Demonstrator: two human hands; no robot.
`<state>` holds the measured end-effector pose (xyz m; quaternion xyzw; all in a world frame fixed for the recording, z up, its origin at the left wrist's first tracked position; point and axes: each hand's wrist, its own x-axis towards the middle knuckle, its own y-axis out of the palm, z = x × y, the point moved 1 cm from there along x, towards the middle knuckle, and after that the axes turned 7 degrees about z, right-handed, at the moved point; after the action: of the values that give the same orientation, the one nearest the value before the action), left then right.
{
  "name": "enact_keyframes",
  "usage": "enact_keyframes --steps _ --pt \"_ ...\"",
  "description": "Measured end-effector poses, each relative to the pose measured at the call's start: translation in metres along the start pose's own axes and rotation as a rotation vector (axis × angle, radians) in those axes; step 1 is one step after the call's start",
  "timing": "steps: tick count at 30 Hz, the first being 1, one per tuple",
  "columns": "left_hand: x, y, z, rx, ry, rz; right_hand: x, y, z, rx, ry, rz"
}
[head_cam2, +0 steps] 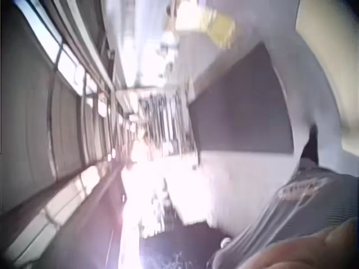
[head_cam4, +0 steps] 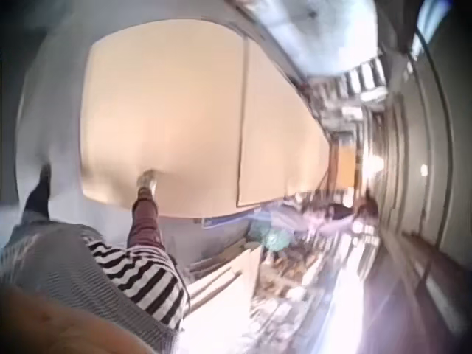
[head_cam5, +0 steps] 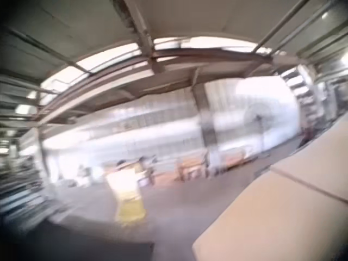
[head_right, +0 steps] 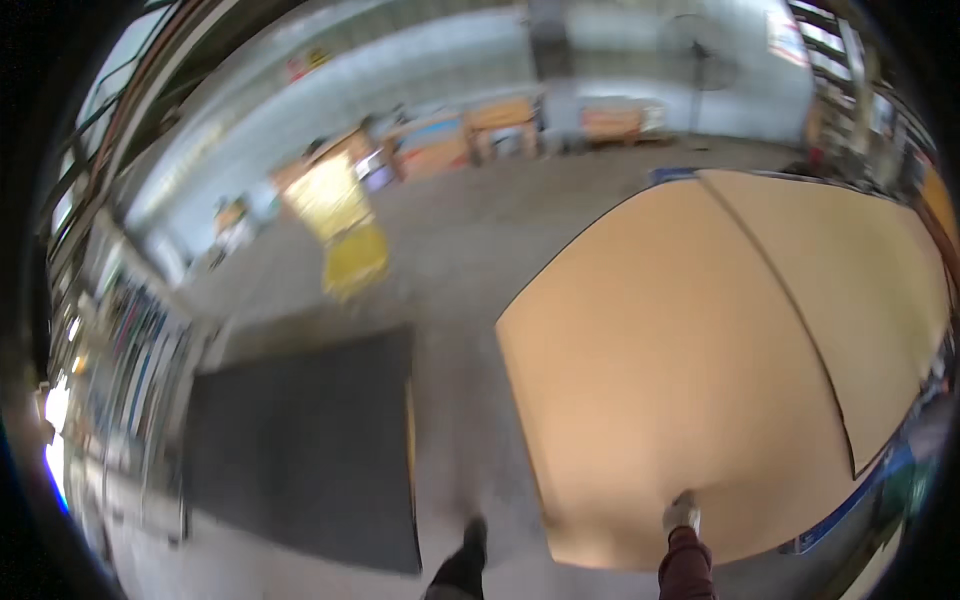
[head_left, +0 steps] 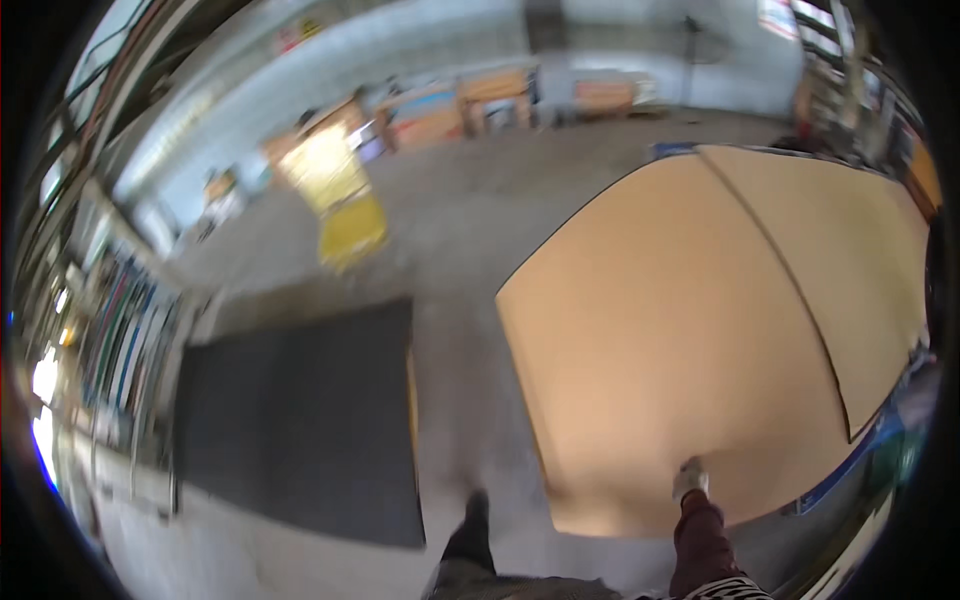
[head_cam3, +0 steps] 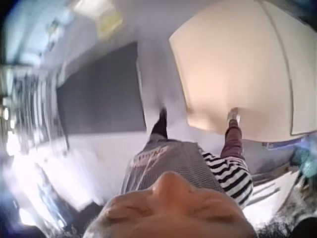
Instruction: The recorder is stacking large thin boards from a conveyor table onto a pile on the floor.
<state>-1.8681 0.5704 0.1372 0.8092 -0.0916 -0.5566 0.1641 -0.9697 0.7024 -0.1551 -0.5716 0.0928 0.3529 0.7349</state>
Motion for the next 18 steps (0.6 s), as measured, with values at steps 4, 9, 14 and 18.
enact_keyframes --steps 4,9,14,18 --pt "-0.094 -0.45 -0.09 -1.315 0.236 -1.642 0.015 0.017 -0.032 -0.206 -0.002 -0.021" --pt "-0.219 -0.754 -0.674 -0.235 1.151 -1.252 -0.031 -0.004 0.073 0.298 0.407 0.17" --pt "-0.12 -0.902 -0.907 -0.129 0.971 -0.748 0.009 -0.023 0.251 1.546 0.111 -0.251" --pt "-0.035 -1.051 -0.924 -0.416 0.726 -0.398 0.078 -0.084 0.453 2.14 0.007 -0.334"
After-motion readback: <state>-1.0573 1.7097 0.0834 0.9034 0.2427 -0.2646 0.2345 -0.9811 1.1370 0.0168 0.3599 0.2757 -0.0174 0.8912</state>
